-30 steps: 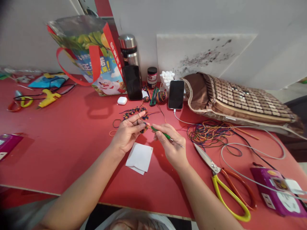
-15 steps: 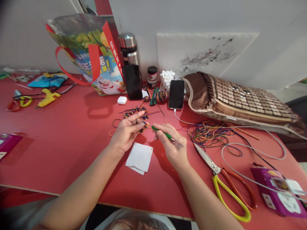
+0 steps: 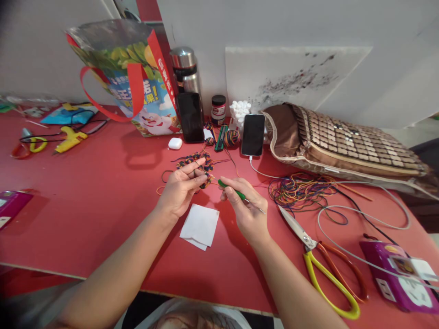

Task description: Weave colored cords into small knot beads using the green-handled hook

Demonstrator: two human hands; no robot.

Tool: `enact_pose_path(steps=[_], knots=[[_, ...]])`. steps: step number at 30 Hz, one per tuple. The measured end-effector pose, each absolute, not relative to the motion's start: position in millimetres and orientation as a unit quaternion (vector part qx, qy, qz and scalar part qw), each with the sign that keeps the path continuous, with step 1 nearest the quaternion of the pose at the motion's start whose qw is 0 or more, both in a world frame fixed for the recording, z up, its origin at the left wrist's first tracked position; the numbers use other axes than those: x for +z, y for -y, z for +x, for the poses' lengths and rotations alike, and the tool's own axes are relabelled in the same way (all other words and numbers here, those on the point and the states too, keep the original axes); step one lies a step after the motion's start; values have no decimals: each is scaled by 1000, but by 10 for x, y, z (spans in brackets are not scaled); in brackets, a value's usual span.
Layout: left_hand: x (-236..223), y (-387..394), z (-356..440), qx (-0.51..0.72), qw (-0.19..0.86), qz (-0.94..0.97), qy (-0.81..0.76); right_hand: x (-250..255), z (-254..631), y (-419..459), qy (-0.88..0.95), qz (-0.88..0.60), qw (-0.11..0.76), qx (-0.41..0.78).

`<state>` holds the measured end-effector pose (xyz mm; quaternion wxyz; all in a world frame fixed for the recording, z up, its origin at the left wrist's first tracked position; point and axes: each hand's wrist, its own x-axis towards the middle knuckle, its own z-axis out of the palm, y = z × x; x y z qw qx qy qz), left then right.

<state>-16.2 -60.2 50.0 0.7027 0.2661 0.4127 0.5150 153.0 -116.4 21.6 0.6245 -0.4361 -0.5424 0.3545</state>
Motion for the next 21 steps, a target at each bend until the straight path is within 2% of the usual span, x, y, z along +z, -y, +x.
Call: enact_pose_path(steps=[21], knots=[[511,590,-153,521,682,268,-438,114,1516,1173,527,-430,634,368]])
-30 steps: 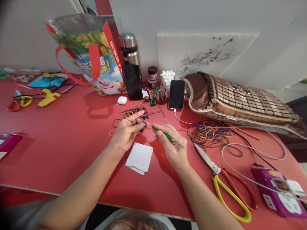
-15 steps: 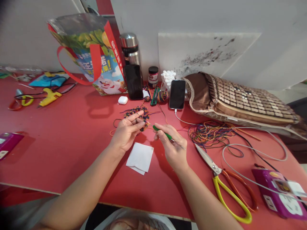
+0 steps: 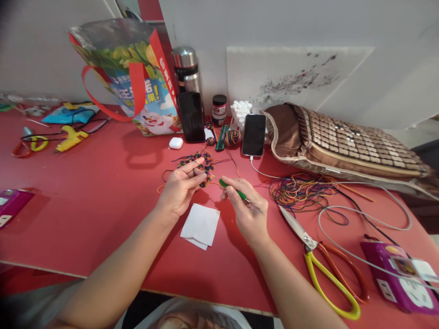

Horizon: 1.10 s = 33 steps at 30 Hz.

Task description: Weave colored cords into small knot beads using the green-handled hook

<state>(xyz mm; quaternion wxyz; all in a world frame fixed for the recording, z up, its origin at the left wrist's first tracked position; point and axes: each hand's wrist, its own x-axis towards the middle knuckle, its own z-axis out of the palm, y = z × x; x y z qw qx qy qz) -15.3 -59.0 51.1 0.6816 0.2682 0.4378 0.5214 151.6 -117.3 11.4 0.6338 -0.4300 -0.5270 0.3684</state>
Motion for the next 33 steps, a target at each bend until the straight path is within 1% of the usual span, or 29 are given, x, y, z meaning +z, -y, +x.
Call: enact_pose_path(steps=[22,33], knots=[[514,579,-181,526,666,303,-433,150,1524,1183,544,-427,631,352],[506,561,-194,530,641,338,-441,174,1520,1176,551,-420,629,353]])
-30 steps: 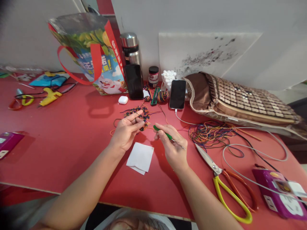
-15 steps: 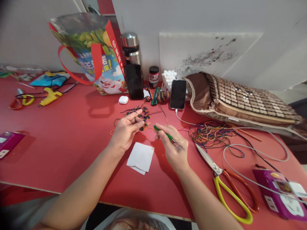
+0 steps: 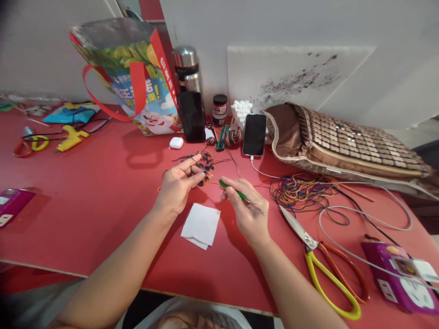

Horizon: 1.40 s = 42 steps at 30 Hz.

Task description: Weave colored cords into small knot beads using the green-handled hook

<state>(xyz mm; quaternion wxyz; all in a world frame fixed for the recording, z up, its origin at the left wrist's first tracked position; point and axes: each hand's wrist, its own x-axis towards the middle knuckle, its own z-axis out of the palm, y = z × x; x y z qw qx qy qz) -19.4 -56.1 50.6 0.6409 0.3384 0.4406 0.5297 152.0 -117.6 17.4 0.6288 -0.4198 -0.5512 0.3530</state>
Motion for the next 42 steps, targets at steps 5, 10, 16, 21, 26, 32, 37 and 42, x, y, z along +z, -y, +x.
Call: enact_pose_path(steps=[5,10,16,21,26,32,37,42], knots=[[514,559,-201,530,626,356,-447,209,1520,1180,553,-422,628,349],[522,557,-199,533,612,369,-453,190,1523,1181,546,-426,630,352],[519,573,-191,534,638,336,-442,151,1509,1186,549,-419,636,345],[533,593,-166,543,657,296,-431,146,1492,1199,543,-425,641,338],[531,599,-154,534,665,297,-429,161,1493,1208,543,-428,642,332],[530,614,-153,541,658,314,-419,174,1486,1209,539,-419,648,337],[518,621,-140,543,659,321,-410,160,1502,1205,538,-422,649,334],[499,608,-143,546,660,322,-403,157,1506,1202,531,-424,651,338]])
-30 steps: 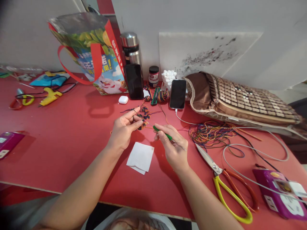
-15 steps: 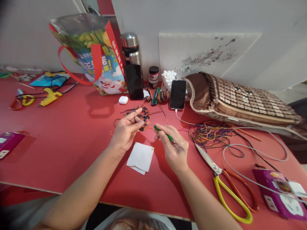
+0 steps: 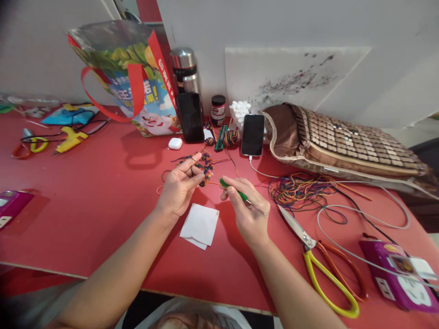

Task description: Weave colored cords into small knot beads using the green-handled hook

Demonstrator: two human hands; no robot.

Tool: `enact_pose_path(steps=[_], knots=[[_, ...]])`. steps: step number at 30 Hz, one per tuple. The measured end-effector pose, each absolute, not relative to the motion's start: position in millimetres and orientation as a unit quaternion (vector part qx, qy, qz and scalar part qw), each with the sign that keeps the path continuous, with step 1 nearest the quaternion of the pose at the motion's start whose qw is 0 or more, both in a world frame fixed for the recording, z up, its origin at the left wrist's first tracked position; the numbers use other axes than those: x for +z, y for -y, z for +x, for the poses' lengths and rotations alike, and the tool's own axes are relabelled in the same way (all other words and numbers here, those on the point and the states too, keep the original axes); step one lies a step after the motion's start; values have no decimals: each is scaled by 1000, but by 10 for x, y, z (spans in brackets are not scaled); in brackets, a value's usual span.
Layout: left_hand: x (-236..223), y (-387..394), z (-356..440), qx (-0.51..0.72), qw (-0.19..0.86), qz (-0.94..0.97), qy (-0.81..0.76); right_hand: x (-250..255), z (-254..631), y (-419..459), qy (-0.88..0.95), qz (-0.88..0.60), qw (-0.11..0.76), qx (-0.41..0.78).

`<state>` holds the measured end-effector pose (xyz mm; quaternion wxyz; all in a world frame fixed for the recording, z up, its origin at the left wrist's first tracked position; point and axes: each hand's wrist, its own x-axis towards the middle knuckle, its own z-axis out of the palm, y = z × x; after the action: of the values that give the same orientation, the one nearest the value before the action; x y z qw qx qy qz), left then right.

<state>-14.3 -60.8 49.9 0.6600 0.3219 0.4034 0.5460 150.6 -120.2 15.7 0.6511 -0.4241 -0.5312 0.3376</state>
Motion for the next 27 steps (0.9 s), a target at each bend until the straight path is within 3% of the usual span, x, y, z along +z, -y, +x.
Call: enact_pose_path(steps=[16,27], knots=[[548,709,-83,543,633,400,-379,218,1471,1209,519,-411,654,366],[527,674,-117,526,686,334,-376,163,1456,1214,489,-416,653,402]])
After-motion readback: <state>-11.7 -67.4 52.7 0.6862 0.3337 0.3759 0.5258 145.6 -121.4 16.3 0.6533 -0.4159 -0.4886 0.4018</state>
